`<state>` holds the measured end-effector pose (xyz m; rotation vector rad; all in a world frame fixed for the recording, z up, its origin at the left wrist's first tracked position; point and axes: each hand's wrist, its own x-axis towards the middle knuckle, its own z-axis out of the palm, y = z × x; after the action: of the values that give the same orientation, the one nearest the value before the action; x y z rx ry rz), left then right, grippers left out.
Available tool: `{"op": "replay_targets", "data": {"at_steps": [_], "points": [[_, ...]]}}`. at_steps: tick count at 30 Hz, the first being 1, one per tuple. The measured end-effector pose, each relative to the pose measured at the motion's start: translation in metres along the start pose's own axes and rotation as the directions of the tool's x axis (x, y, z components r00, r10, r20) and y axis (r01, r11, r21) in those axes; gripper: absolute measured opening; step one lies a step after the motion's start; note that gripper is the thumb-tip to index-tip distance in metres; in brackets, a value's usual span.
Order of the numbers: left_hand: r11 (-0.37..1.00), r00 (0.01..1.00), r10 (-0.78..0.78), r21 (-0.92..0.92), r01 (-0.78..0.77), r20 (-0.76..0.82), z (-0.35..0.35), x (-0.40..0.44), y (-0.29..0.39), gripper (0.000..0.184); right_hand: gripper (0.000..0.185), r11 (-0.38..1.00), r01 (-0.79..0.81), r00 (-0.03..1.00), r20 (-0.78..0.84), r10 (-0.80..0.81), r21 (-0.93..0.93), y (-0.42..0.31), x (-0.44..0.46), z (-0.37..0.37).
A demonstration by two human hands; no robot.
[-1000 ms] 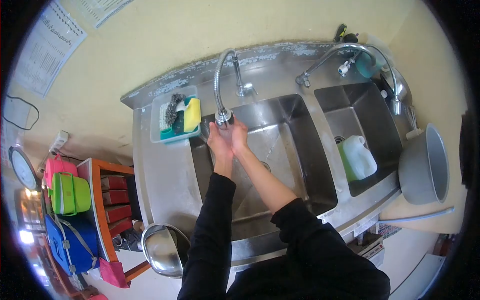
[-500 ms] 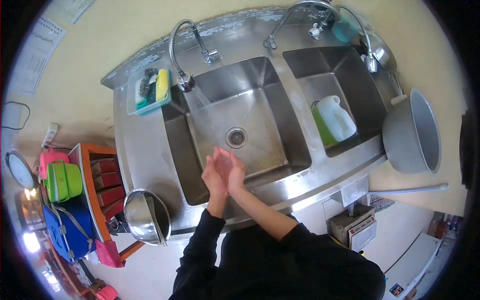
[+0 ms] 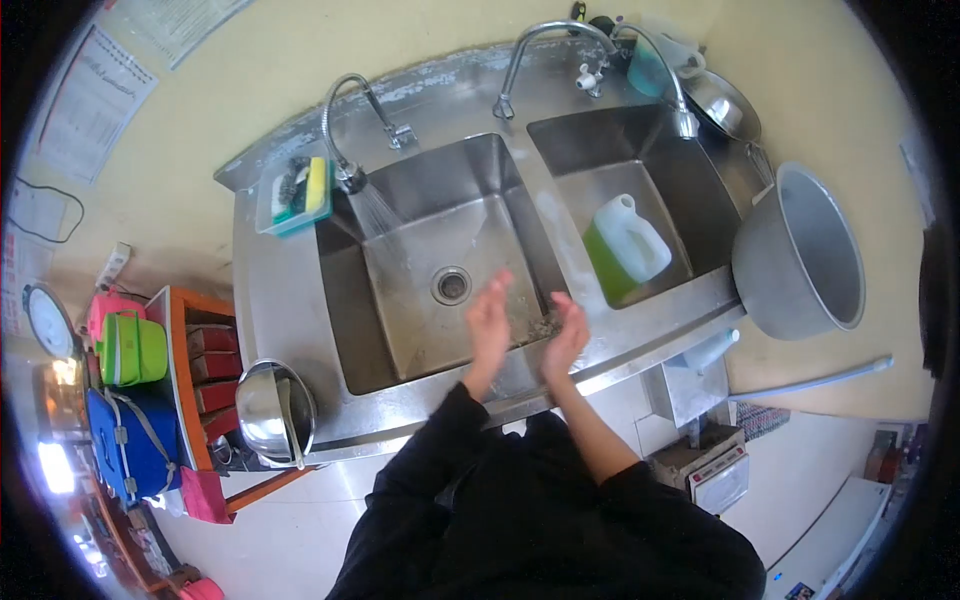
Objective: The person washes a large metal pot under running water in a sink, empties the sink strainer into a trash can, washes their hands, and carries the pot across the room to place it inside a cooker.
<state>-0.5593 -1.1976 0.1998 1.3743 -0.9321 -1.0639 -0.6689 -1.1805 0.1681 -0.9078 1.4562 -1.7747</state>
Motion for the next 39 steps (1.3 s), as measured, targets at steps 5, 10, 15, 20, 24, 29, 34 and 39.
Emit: {"op": "replay_targets", "data": {"at_steps": [5,10,15,20,24,29,34,39], "points": [[0.788,0.712,0.562,0.534,-0.307,-0.420,-0.136,0.142,0.062,0.047,0.034,0.908,0.256,0.960,-0.020,-0.278,-0.333,-0.015,0.050,-0.058],[0.659,0.849,0.527,0.625,-0.418,0.012,-0.201,0.240,0.081,0.058,0.030,0.770,0.284,0.934,-0.015,-0.356,-0.572,-0.029,0.062,-0.106],[0.838,0.963,0.224,0.474,-0.269,0.148,-0.165,0.264,0.083,0.045,0.026,0.730,0.258,0.938,-0.016,-0.345,-0.633,-0.027,0.058,-0.114],[0.908,0.955,0.291,0.300,-0.293,0.054,-0.075,0.282,0.072,0.044,0.025,0.724,0.276,0.935,0.003,-0.354,-0.632,-0.024,0.060,-0.109],[0.974,0.966,0.222,0.082,-0.212,-0.131,-0.013,0.285,0.087,0.033,0.025,0.761,0.236,0.948,-0.030,-0.317,-0.605,-0.017,0.061,-0.113],[0.978,0.974,0.180,-0.083,-0.193,-0.136,0.009,0.307,0.088,0.027,0.027,0.754,0.231,0.942,-0.052,-0.330,-0.614,-0.013,0.061,-0.117],[0.974,0.991,0.129,-0.189,-0.121,0.030,0.000,0.281,0.113,0.025,0.023,0.762,0.243,0.935,-0.064,-0.348,-0.600,-0.020,0.062,-0.112],[0.990,0.980,0.042,-0.137,-0.015,0.196,-0.028,0.267,0.132,0.024,0.022,0.784,0.192,0.953,-0.077,-0.292,-0.590,-0.018,0.061,-0.113]]}}
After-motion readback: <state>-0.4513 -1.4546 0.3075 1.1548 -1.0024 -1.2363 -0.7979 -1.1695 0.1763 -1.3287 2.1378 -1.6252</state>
